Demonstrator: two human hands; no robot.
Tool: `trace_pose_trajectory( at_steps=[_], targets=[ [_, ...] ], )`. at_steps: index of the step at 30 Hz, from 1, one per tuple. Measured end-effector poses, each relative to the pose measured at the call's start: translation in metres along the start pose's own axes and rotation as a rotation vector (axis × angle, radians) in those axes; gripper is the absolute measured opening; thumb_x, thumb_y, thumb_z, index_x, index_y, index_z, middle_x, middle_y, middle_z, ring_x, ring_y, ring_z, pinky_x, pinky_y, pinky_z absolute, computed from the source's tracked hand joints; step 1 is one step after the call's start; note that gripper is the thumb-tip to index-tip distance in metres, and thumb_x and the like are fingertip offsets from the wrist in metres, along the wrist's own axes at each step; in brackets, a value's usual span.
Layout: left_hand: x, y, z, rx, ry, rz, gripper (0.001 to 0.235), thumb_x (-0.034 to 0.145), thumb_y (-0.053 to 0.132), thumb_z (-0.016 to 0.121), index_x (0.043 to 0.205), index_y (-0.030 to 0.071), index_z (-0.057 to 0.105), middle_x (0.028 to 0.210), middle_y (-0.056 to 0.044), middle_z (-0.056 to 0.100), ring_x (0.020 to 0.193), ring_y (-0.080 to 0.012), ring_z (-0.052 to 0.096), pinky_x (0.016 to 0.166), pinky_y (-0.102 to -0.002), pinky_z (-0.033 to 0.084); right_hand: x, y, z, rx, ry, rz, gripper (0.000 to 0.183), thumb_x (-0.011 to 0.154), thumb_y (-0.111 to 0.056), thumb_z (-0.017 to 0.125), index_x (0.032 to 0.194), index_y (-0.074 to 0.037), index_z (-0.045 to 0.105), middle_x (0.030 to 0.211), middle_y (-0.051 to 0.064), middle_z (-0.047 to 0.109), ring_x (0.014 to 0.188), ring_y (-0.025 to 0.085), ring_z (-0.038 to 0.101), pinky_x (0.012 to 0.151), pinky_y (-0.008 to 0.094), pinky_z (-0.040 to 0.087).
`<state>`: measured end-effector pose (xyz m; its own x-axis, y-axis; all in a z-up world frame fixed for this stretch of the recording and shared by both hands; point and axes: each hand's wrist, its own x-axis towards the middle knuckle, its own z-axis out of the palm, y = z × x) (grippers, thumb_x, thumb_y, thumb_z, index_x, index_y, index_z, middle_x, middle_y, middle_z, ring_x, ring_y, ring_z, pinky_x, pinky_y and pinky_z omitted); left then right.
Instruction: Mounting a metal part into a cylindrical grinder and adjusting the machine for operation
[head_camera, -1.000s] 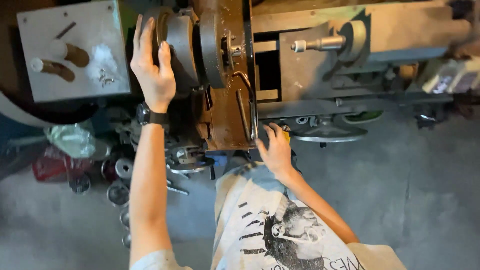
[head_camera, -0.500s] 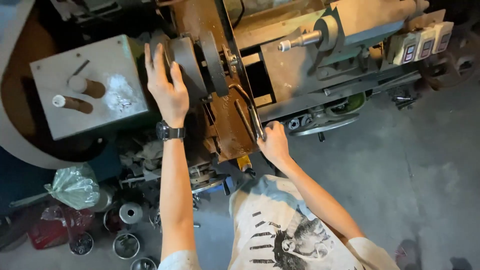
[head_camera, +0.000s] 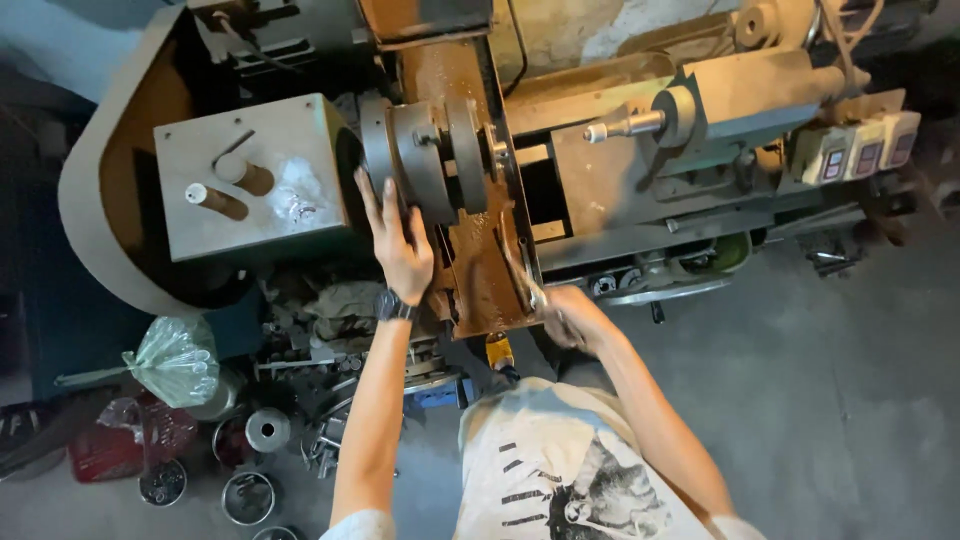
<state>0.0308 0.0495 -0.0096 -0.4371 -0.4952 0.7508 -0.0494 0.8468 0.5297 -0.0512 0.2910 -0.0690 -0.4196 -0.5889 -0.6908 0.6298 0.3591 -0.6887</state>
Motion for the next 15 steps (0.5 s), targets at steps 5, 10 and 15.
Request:
trace_pose_trajectory(
  at_steps=[5,10,15],
  targets=[
    [0.032,0.026,0.003,0.057,0.068,0.185,0.027,0.086,-0.001,0.055,0.111,-0.007,0.059,0.125,-0.031,0.044,0.116,-0.0494,0.042,0.095,-0.057,0.037,-0.044,0.01,0.011,0.335,-0.438,-0.055,0.002,0.068,0.002,0.052,0.068,0.004,0.053,0.049,0.013,0.041,0.034,0.019,0.042,0.023,0.026,0.035],
    [0.089,0.008,0.101,-0.049,-0.658,0.388,0.023,0.075,0.002,0.067,0.098,0.002,0.063,0.098,-0.013,0.06,0.097,-0.0307,0.055,0.09,-0.042,0.042,0.011,0.021,0.042,0.927,-1.0,-0.107,0.024,0.085,-0.016,0.043,0.087,0.006,0.051,0.053,0.017,0.042,0.03,0.02,0.044,0.017,0.024,0.034],
    [0.062,-0.038,0.211,0.512,-1.127,0.322,0.02,0.066,0.021,0.068,0.083,0.011,0.067,0.087,-0.009,0.063,0.09,-0.0318,0.056,0.09,-0.065,0.028,-0.017,-0.053,0.088,0.866,-0.598,-0.15,0.029,0.083,-0.022,0.046,0.061,-0.005,0.056,0.043,0.012,0.048,0.025,0.018,0.046,0.017,0.023,0.034]
  ],
)
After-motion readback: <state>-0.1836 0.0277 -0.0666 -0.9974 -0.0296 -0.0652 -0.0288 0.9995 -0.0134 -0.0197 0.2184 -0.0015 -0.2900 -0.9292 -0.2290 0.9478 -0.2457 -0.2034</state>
